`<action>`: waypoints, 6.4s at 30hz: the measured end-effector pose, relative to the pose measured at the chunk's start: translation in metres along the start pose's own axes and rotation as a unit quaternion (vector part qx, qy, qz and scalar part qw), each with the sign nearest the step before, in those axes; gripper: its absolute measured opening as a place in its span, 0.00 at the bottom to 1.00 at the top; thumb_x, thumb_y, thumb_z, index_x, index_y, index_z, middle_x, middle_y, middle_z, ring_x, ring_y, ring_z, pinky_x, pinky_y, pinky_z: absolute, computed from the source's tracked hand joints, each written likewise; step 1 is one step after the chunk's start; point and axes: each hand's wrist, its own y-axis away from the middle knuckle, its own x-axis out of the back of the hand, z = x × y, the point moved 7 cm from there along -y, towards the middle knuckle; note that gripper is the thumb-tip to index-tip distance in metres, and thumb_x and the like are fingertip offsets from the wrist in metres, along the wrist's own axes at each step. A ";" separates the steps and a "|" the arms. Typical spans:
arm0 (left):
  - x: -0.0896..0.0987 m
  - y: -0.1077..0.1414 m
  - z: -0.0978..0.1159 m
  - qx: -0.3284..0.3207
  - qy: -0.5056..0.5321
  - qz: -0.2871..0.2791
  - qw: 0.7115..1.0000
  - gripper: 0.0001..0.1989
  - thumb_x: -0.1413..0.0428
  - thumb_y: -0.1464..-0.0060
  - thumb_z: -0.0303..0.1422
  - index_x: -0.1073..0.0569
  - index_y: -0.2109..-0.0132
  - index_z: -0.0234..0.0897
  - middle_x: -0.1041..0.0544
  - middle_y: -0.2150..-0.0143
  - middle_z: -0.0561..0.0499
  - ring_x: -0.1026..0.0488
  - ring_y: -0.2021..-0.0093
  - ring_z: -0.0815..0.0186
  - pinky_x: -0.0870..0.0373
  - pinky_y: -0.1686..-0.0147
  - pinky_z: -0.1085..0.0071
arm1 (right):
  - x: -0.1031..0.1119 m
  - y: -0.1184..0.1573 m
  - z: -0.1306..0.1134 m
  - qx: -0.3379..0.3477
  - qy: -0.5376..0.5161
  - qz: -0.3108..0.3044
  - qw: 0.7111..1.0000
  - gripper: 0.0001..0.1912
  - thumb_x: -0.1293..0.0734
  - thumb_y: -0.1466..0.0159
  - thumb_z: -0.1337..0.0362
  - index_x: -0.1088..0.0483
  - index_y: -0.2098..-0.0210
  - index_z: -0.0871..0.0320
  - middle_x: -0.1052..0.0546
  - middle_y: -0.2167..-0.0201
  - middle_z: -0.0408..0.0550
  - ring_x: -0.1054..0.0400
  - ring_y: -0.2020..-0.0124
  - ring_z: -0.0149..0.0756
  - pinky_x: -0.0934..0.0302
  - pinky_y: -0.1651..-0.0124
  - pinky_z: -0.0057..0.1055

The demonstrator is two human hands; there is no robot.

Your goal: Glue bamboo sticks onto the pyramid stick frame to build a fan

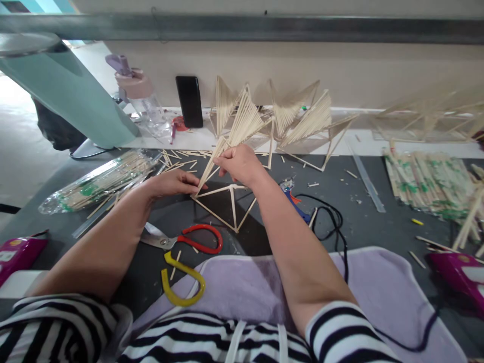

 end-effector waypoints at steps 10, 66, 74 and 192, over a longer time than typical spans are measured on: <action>-0.002 0.001 -0.001 -0.005 0.044 -0.021 0.999 0.12 0.38 0.58 0.33 0.17 0.63 0.38 0.21 0.71 0.50 0.29 0.71 0.65 0.34 0.69 0.71 | 0.003 0.002 -0.001 -0.005 0.019 0.010 1.000 0.15 0.31 0.42 0.56 0.25 0.79 0.60 0.29 0.86 0.43 0.45 0.89 0.24 0.50 0.80 0.29; 0.000 -0.001 -0.003 -0.042 -0.041 -0.053 0.997 0.13 0.39 0.54 0.34 0.18 0.60 0.38 0.20 0.61 0.50 0.25 0.60 0.63 0.33 0.57 0.69 | 0.001 0.001 -0.002 0.006 0.032 0.002 0.999 0.14 0.33 0.41 0.60 0.25 0.78 0.62 0.31 0.88 0.40 0.46 0.89 0.21 0.51 0.81 0.27; 0.001 -0.002 -0.004 -0.048 -0.071 -0.058 0.995 0.14 0.39 0.53 0.35 0.19 0.58 0.37 0.21 0.59 0.50 0.26 0.57 0.62 0.33 0.53 0.69 | 0.001 0.000 -0.001 0.006 0.025 0.006 1.000 0.13 0.33 0.41 0.61 0.26 0.78 0.62 0.31 0.88 0.40 0.46 0.89 0.22 0.51 0.81 0.27; -0.007 0.054 0.138 -0.234 0.325 0.184 0.898 0.09 0.40 0.49 0.34 0.32 0.69 0.35 0.25 0.73 0.56 0.34 0.85 0.79 0.41 0.88 0.82 | -0.024 0.207 -0.001 -0.029 -0.162 0.040 0.986 0.20 0.33 0.42 0.47 0.38 0.76 0.56 0.35 0.82 0.41 0.41 0.79 0.31 0.46 0.74 0.31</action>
